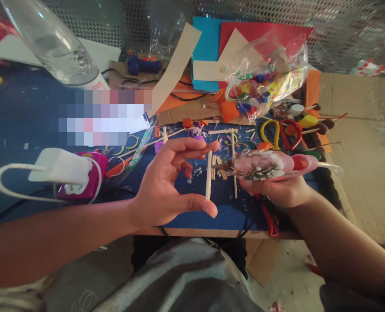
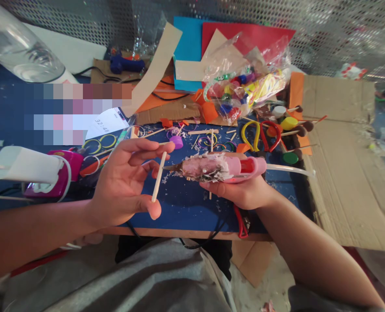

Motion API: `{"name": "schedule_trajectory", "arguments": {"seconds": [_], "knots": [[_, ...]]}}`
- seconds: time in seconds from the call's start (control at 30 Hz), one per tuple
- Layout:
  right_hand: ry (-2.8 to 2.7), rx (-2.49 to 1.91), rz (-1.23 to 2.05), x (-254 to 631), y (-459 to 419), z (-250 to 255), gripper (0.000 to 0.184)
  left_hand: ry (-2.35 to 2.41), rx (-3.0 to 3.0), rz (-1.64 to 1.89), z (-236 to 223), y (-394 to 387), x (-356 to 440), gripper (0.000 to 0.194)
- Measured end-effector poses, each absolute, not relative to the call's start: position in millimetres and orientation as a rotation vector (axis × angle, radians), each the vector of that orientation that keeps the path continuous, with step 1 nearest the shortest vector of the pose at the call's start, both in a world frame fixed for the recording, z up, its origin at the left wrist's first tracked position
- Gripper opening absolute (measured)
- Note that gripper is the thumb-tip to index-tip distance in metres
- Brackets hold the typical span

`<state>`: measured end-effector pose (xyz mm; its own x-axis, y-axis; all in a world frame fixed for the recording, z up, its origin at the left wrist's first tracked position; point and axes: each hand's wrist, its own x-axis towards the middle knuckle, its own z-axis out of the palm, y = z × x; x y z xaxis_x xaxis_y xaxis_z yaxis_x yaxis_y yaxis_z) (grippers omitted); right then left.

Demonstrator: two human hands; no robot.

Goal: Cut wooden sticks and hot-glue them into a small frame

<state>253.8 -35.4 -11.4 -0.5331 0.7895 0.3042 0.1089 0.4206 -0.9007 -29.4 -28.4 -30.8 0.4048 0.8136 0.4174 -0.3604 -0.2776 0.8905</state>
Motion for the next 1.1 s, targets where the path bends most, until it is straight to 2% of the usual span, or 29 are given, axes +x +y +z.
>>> {"name": "schedule_trajectory", "arguments": {"seconds": [1.1], "knots": [[-1.818, -0.826, 1.155, 252.1, -35.8, -10.5, 0.031, 0.427, 1.457, 1.213, -32.7, -30.5, -29.1, 0.093]]}}
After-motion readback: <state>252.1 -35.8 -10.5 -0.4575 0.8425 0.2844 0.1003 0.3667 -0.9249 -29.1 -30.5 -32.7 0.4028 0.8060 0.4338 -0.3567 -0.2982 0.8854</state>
